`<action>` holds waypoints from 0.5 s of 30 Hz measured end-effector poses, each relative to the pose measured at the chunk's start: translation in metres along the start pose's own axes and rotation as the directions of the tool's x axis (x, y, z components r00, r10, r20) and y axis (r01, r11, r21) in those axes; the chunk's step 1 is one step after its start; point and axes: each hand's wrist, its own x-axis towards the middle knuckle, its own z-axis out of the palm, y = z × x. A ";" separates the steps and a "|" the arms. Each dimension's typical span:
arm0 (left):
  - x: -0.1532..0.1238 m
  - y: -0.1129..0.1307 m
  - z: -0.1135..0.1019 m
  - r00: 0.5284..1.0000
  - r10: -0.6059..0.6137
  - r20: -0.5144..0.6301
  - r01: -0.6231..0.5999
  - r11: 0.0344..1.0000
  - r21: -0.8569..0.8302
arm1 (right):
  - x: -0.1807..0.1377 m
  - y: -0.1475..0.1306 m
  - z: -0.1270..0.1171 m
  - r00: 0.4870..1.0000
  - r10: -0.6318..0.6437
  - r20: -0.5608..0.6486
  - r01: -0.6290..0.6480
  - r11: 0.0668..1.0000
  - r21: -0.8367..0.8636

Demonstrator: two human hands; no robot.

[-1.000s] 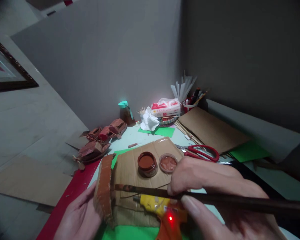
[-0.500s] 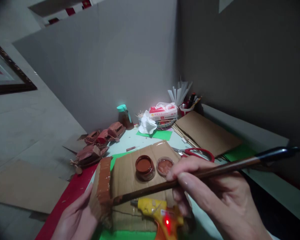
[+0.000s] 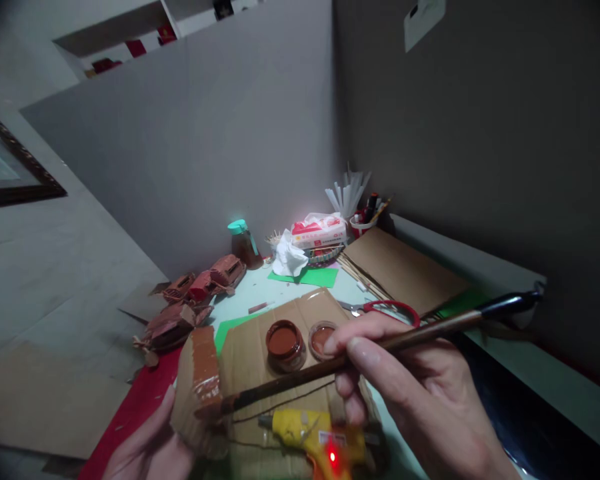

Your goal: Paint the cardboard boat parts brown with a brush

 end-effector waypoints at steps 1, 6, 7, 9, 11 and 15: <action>0.000 0.000 0.000 1.000 -0.005 -0.001 0.005 1.000 0.008 | 0.001 0.000 -0.002 1.000 0.005 0.018 -0.005 1.000 0.026; 0.001 -0.002 -0.001 1.000 0.007 0.011 -0.007 0.999 0.046 | 0.001 0.000 -0.011 0.999 0.031 -0.040 -0.023 0.982 0.187; 0.002 -0.003 -0.003 1.000 0.026 -0.009 -0.025 0.998 0.065 | 0.002 0.000 -0.012 0.998 0.034 -0.060 -0.021 0.979 0.202; 0.006 -0.003 -0.009 0.996 0.082 -0.036 -0.078 0.991 0.106 | 0.003 0.000 -0.013 0.996 0.026 -0.091 -0.006 0.977 0.212; 0.011 -0.004 -0.015 0.991 0.134 -0.007 -0.132 0.982 0.132 | 0.004 0.000 -0.013 0.990 0.015 -0.139 0.013 0.980 0.197; 0.014 -0.005 -0.017 0.986 0.111 0.121 -0.128 0.982 0.139 | 0.000 -0.001 -0.006 0.983 -0.074 -0.170 0.084 0.995 0.048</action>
